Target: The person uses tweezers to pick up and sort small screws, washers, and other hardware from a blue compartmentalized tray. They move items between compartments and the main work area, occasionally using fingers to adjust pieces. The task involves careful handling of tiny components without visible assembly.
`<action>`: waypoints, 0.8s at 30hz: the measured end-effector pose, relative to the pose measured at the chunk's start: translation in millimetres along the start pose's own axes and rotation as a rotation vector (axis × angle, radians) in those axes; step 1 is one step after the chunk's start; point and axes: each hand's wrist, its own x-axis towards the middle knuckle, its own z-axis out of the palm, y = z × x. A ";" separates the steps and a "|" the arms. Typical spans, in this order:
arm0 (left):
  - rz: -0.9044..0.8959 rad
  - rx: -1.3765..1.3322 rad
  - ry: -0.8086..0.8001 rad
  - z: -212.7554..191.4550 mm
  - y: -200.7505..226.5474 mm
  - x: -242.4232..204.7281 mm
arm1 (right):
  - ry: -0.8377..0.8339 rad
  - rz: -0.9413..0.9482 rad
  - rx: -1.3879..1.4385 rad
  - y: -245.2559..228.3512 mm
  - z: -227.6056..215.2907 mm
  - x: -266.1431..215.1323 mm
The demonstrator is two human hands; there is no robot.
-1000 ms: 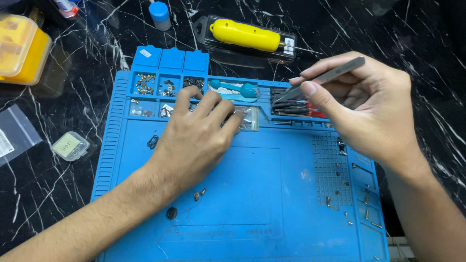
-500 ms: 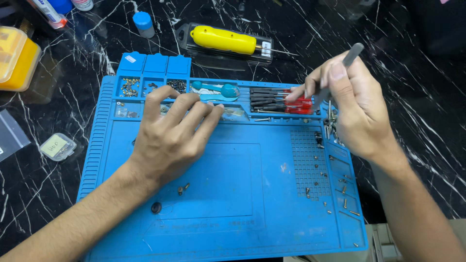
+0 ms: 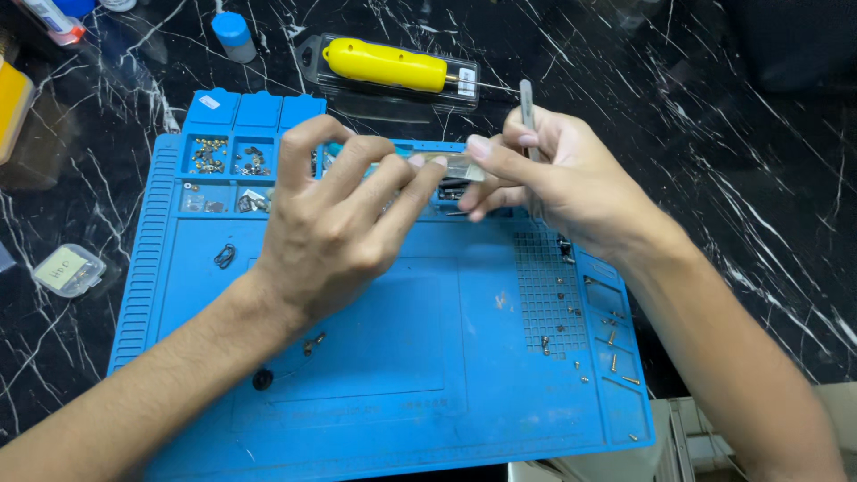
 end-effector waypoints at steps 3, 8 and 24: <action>-0.042 -0.069 -0.063 -6.1 -6.2 -7.2 | 0.006 0.009 0.052 -1.1 11.3 9.0; -0.201 -0.188 -0.169 -19.7 -21.0 -24.7 | -0.054 -0.141 -0.166 6.2 6.5 20.9; -0.475 -0.294 -0.349 -30.1 -24.8 -49.2 | -0.035 -0.456 -0.825 -3.7 20.5 26.7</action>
